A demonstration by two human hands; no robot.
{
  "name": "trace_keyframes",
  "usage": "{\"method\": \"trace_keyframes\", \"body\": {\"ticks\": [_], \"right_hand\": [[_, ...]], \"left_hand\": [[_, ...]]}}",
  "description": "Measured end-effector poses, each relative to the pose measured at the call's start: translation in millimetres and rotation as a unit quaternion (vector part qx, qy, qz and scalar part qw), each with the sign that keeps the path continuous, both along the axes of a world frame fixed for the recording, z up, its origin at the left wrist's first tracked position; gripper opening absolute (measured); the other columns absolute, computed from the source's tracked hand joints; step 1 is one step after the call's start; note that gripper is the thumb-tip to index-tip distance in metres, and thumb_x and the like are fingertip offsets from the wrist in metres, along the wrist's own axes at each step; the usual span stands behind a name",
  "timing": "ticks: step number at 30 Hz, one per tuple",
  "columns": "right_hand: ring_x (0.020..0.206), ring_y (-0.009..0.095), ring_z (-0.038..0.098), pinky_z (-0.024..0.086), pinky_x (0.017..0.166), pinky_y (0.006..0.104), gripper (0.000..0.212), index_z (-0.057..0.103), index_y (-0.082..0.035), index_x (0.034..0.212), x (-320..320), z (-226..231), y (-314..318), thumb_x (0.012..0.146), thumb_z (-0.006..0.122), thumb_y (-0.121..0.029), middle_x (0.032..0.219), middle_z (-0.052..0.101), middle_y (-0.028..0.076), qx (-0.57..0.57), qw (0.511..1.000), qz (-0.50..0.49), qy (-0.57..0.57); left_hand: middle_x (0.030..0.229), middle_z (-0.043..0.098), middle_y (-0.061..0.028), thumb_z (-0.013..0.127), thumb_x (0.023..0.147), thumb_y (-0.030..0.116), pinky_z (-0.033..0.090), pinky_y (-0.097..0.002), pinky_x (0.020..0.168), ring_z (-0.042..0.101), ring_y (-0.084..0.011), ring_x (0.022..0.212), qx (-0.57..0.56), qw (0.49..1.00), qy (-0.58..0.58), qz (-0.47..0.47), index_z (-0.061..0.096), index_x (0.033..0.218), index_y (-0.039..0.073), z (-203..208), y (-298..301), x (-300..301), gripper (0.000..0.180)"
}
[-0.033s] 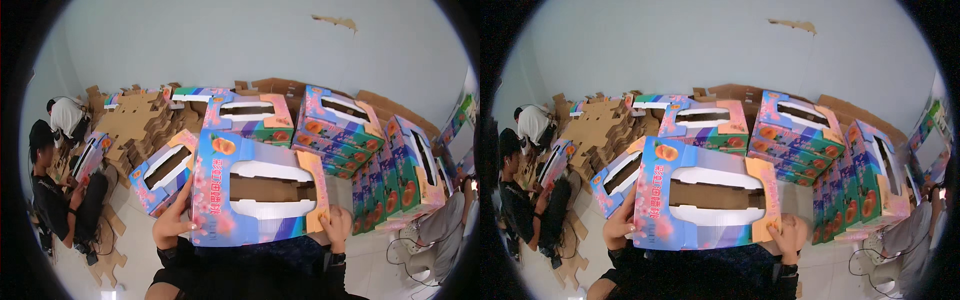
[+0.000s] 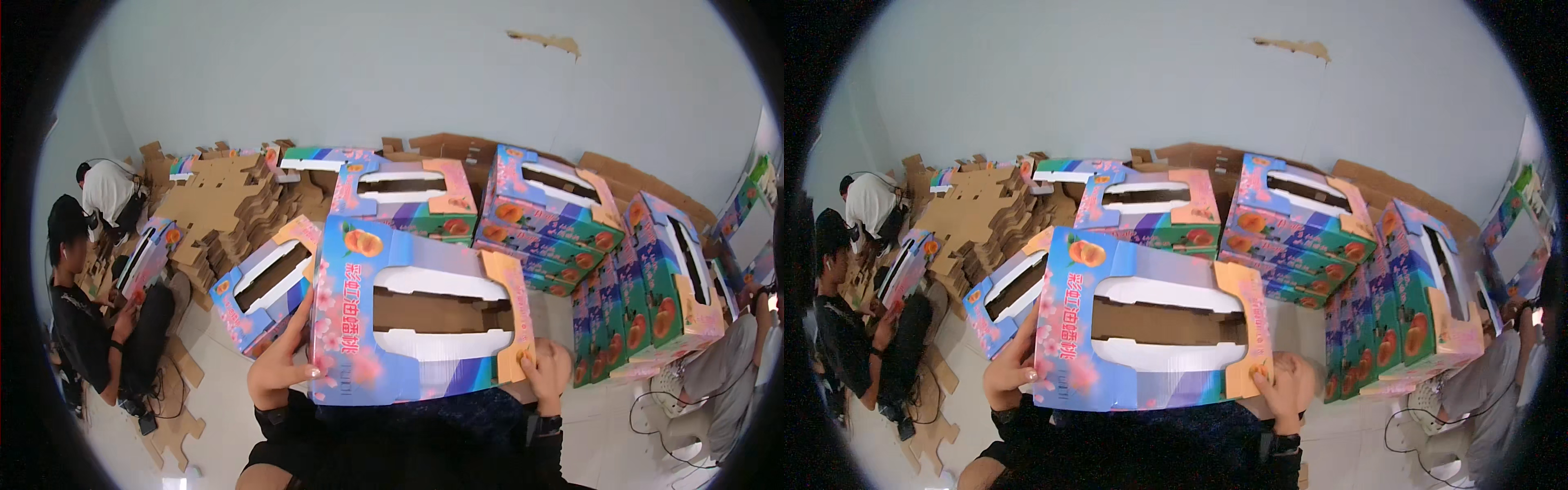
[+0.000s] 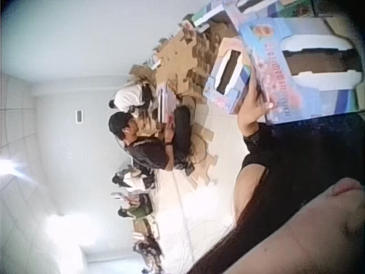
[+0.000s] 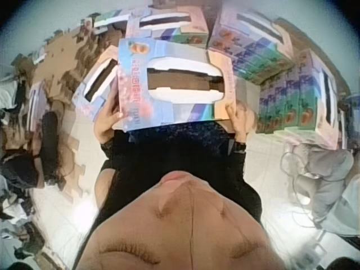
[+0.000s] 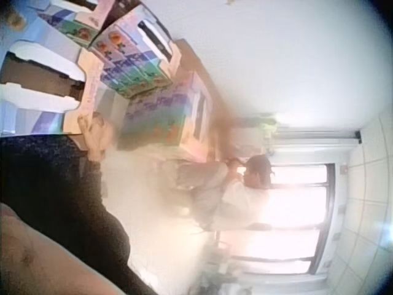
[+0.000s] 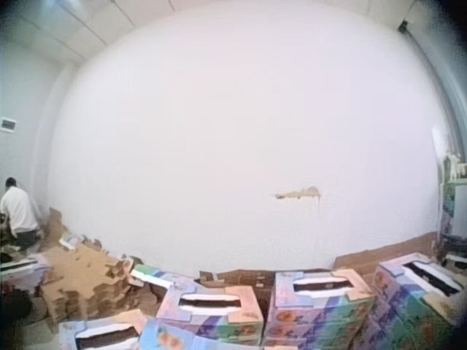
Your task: The person is stacking and organizing assembled cardboard peach boxes on the floor of a factory.
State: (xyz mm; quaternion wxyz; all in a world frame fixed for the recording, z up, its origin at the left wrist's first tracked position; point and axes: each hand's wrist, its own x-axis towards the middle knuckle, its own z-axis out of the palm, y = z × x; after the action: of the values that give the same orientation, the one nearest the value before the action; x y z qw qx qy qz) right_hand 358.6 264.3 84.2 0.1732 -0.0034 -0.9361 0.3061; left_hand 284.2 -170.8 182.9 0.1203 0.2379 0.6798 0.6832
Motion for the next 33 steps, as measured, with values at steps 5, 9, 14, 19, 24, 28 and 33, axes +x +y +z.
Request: {"method": "trace_keyframes", "body": {"ticks": [5,9,14,19,24,28,33], "right_hand": [[0.1,0.035,0.057,0.035,0.097,0.0478,0.046,0.068,-0.001,0.098,4.2,-37.2,13.4,0.09,0.052,-0.043,0.098,0.066,0.016,-0.022,0.999,0.022,0.045],[0.092,0.031,0.061,0.026,0.105,0.048,0.039,0.068,-0.003,0.098,5.4,-47.0,10.4,0.089,0.055,-0.038,0.094,0.067,0.015,-0.177,0.983,0.008,0.049],[0.094,0.032,0.06,0.031,0.104,0.0426,0.039,0.067,0.0,0.096,11.4,-58.8,15.3,0.089,0.056,-0.036,0.094,0.066,0.017,-0.235,0.969,0.021,0.073],[0.105,0.021,0.056,0.041,0.095,0.0337,0.051,0.059,0.003,0.114,20.1,-28.0,-11.6,0.094,0.05,-0.043,0.108,0.062,0.012,-0.335,0.939,0.047,0.066],[0.114,0.02,0.053,0.039,0.1,0.0319,0.072,0.048,0.004,0.129,5.3,-0.9,-28.8,0.09,0.053,-0.056,0.123,0.056,0.011,-0.501,0.856,0.086,0.093],[0.118,0.021,0.051,0.038,0.101,0.0333,0.077,0.043,0.003,0.135,-11.5,24.9,-26.9,0.088,0.055,-0.056,0.128,0.053,0.012,-0.528,0.831,0.14,0.104],[0.133,0.023,0.041,0.031,0.11,0.0373,0.07,0.036,-0.003,0.143,-33.6,1.8,-7.9,0.094,0.048,-0.052,0.143,0.043,0.009,-0.532,0.815,0.216,0.082]], "left_hand": [[0.154,0.023,-0.016,0.082,0.065,0.034,0.027,-0.0387,0.11,0.03,-0.0263,0.139,-0.004,1.0,-0.028,0.005,0.01,0.152,0.002,18.8,7.0,21.8,0.118],[0.154,0.022,-0.0154,0.082,0.064,0.032,0.028,-0.0377,0.11,0.029,-0.0258,0.139,-0.004,0.999,0.038,0.0,0.008,0.153,0.003,11.6,0.6,25.8,0.119],[0.154,0.022,-0.0137,0.08,0.062,0.028,0.026,-0.0335,0.11,0.031,-0.0239,0.138,0.053,0.997,0.05,0.004,0.004,0.153,0.005,25.7,10.4,49.9,0.121],[0.152,0.026,-0.014,0.077,0.056,0.035,0.027,-0.0349,0.112,0.035,-0.0241,0.136,0.184,0.977,0.034,0.099,0.009,0.153,0.005,23.0,15.6,64.8,0.123],[0.132,0.05,-0.018,0.062,0.07,0.035,0.053,-0.0374,0.084,0.06,-0.0278,0.105,0.267,0.935,0.049,0.227,0.02,0.15,0.004,-23.0,-19.0,63.8,0.096],[0.14,0.043,-0.0168,0.066,0.066,0.035,0.048,-0.0373,0.092,0.054,-0.0268,0.116,0.292,0.928,-0.007,0.233,0.018,0.152,0.006,-25.3,-18.7,69.2,0.103],[0.124,0.054,-0.0169,0.064,0.068,0.032,0.05,-0.0389,0.087,0.059,-0.0287,0.105,0.37,0.897,-0.06,0.233,0.028,0.146,0.004,-75.6,-34.4,41.4,0.091]]}}
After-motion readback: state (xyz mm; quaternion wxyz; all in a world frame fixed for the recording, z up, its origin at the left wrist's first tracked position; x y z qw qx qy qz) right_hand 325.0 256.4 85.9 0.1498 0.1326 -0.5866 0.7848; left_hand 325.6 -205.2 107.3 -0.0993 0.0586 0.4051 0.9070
